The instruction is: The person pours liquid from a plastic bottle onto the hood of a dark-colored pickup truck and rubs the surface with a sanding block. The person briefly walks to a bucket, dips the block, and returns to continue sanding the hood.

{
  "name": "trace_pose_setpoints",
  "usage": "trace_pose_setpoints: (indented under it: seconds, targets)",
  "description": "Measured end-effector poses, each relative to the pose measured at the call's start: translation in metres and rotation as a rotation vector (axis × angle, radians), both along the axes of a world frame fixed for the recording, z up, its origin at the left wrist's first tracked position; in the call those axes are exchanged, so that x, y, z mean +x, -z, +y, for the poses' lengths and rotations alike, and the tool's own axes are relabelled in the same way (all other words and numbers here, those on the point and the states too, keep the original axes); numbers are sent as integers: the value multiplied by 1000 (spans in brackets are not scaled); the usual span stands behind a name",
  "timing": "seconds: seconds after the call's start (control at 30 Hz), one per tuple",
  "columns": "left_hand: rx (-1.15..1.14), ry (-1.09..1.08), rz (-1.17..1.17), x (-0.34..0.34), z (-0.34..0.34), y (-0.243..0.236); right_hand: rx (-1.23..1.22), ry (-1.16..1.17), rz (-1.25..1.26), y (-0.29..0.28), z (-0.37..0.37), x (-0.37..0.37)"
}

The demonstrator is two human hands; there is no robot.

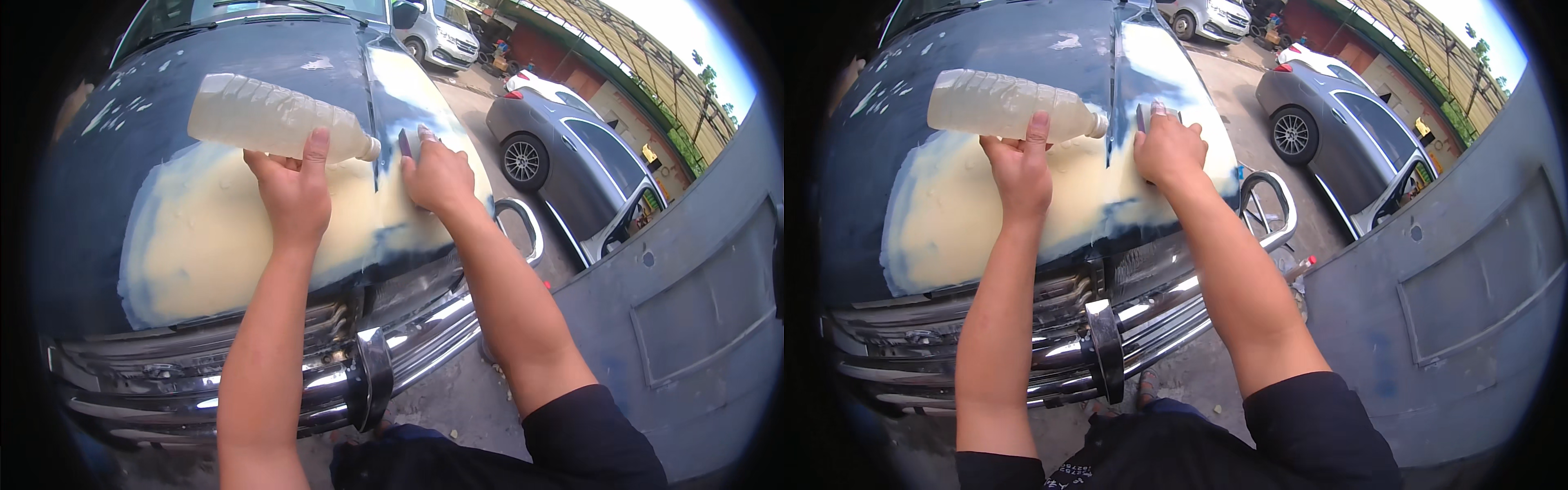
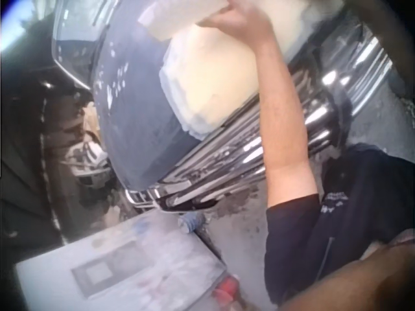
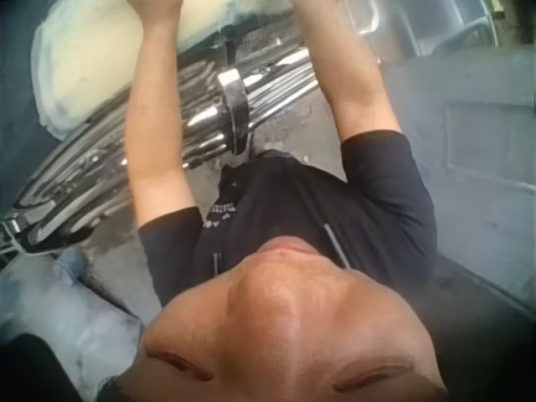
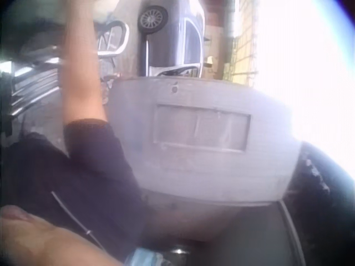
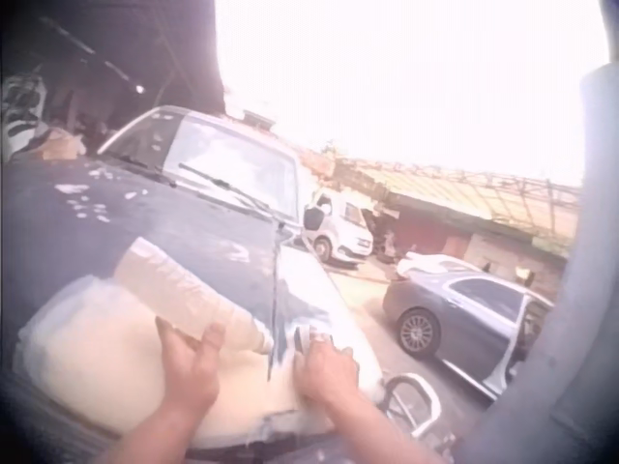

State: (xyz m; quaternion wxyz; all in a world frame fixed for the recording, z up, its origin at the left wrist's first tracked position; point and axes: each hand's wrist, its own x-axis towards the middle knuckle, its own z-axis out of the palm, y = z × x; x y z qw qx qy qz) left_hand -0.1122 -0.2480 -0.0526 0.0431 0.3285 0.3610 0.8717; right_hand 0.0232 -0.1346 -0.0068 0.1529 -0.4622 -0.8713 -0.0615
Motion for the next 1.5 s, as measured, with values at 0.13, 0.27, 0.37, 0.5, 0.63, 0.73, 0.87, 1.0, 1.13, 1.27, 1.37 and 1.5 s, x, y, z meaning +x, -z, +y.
trace_pose_setpoints:
  seconds: [0.13, 0.27, 0.37, 0.5, 0.63, 0.73, 0.87, 1.0, 1.13, 1.27, 1.37, 1.5]
  targets:
    - [15, -48, 2, -14, -9, 5, 38, -123, 64, 24, -51, 4]
    - [32, -54, 8, -18, -11, 9, 54, -158, 68, 44, -105, 21]
    - [37, -36, 10, -11, -5, 7, 25, -24, 76, 23, -48, -2]
    - [23, -25, -17, -10, -4, 3, -48, 27, 21, 3, -26, -13]
    - [40, -65, 0, -21, -8, 10, 56, -153, 83, 43, -105, 13]
    - [41, -59, 27, -19, -4, 11, 70, -107, 107, 41, -87, 6]
    - [36, -37, 8, -10, -3, 4, -27, 73, 41, 1, -31, -23]
    - [38, -45, -28, -18, -10, 6, 11, -78, 97, 30, -89, 0]
    - [28, -46, -35, -20, -9, 9, 52, -127, 127, 38, -96, 2]
    - [45, 7, -49, -5, -6, 0, -39, 70, 63, -1, -31, -23]
    - [39, -55, -7, -13, -3, 6, -31, 16, 51, 14, -58, -17]
    - [20, -67, 24, -19, -7, 11, -1, -86, 83, 36, -116, 3]
